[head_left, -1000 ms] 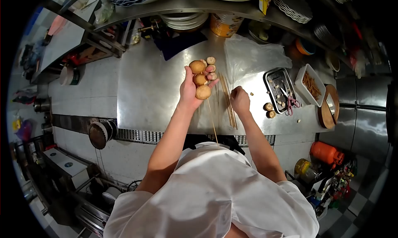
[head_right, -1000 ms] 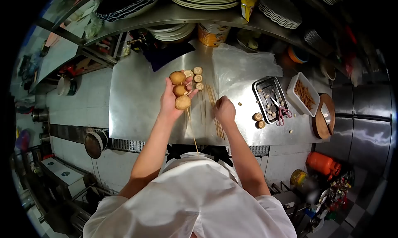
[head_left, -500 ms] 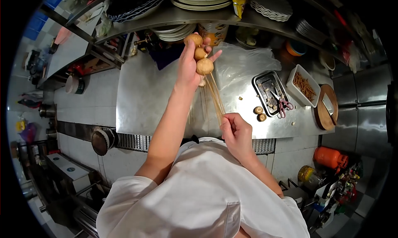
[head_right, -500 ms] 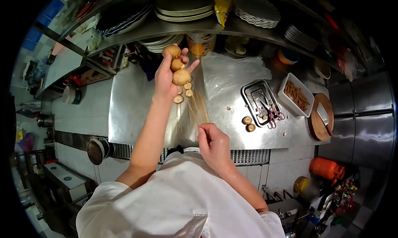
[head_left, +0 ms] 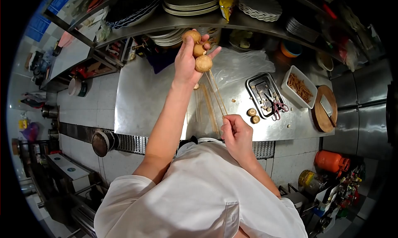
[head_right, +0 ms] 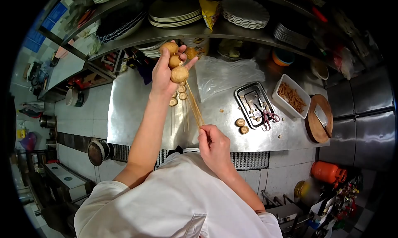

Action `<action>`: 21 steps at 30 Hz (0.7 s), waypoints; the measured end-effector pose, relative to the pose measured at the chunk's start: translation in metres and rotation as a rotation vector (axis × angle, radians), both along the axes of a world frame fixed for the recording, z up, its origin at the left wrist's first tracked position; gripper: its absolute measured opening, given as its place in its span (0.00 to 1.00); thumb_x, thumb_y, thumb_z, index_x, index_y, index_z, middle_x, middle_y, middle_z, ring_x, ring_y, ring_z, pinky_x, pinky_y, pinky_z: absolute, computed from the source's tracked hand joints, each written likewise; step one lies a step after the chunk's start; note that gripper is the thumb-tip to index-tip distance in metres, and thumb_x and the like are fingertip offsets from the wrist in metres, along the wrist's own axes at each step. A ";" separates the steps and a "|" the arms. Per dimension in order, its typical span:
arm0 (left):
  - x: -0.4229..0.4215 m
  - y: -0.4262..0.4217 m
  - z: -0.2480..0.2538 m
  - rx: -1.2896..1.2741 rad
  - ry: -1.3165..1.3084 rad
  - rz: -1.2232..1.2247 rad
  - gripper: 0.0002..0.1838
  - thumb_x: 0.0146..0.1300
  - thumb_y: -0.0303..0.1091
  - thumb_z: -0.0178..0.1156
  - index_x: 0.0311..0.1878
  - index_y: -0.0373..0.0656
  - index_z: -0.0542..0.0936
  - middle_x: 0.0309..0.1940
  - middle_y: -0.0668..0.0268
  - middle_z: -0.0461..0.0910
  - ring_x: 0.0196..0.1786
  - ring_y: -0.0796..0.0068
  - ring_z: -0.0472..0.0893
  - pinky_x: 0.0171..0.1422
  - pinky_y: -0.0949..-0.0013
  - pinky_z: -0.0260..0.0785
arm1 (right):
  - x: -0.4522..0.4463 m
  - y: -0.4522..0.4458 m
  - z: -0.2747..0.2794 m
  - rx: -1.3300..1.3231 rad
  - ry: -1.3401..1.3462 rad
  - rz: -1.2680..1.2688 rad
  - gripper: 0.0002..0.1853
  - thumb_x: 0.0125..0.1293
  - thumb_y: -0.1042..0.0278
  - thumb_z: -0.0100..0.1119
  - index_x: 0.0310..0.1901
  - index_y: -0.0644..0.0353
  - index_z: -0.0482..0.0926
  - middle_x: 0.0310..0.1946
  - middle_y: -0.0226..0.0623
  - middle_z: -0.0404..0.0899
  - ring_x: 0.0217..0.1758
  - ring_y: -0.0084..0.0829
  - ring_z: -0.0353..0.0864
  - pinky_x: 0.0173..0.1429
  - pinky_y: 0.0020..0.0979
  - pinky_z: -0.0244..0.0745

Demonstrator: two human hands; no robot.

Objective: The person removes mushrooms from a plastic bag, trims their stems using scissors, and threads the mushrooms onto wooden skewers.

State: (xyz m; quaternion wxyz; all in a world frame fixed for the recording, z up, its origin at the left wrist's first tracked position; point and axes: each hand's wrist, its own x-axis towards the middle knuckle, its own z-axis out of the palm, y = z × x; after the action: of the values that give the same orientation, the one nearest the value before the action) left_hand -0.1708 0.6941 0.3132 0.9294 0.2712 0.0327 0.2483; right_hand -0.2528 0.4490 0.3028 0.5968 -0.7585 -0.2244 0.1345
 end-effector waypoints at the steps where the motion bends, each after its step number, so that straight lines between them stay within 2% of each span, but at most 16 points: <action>1: 0.001 -0.001 0.001 0.004 0.001 0.000 0.17 0.81 0.44 0.46 0.65 0.48 0.69 0.51 0.59 0.78 0.44 0.72 0.77 0.64 0.40 0.76 | 0.001 -0.001 0.000 -0.006 -0.005 -0.001 0.03 0.70 0.77 0.59 0.41 0.67 0.78 0.23 0.38 0.79 0.22 0.25 0.78 0.28 0.27 0.72; 9: 0.001 -0.019 0.001 0.018 0.048 -0.015 0.17 0.81 0.46 0.46 0.64 0.49 0.69 0.50 0.61 0.77 0.43 0.74 0.76 0.64 0.42 0.77 | 0.004 -0.003 -0.005 -0.028 -0.062 -0.022 0.04 0.70 0.76 0.60 0.43 0.67 0.79 0.23 0.40 0.80 0.23 0.28 0.80 0.28 0.29 0.73; 11: -0.001 -0.022 0.001 0.015 0.052 0.005 0.19 0.82 0.46 0.44 0.65 0.46 0.69 0.47 0.62 0.75 0.42 0.74 0.75 0.67 0.43 0.75 | 0.004 0.000 -0.003 -0.031 -0.104 -0.032 0.04 0.70 0.76 0.60 0.43 0.67 0.79 0.24 0.41 0.80 0.23 0.30 0.81 0.28 0.30 0.74; 14: -0.001 -0.023 0.002 0.019 0.064 0.006 0.19 0.82 0.46 0.43 0.66 0.47 0.69 0.43 0.64 0.74 0.41 0.75 0.75 0.66 0.45 0.76 | 0.004 0.003 0.000 -0.060 -0.144 -0.026 0.04 0.70 0.76 0.60 0.42 0.67 0.78 0.24 0.41 0.81 0.24 0.31 0.81 0.29 0.31 0.75; 21: -0.003 -0.026 0.005 0.068 0.031 0.016 0.20 0.82 0.47 0.43 0.68 0.48 0.67 0.43 0.66 0.72 0.41 0.76 0.75 0.65 0.46 0.77 | 0.007 0.010 0.006 -0.037 -0.230 -0.050 0.03 0.69 0.77 0.61 0.40 0.66 0.78 0.25 0.42 0.80 0.24 0.33 0.82 0.30 0.32 0.75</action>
State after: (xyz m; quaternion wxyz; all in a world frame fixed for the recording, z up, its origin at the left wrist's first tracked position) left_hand -0.1733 0.6683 0.3186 0.9169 0.3061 0.0408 0.2527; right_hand -0.2455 0.4594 0.3089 0.5561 -0.7852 -0.2700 0.0358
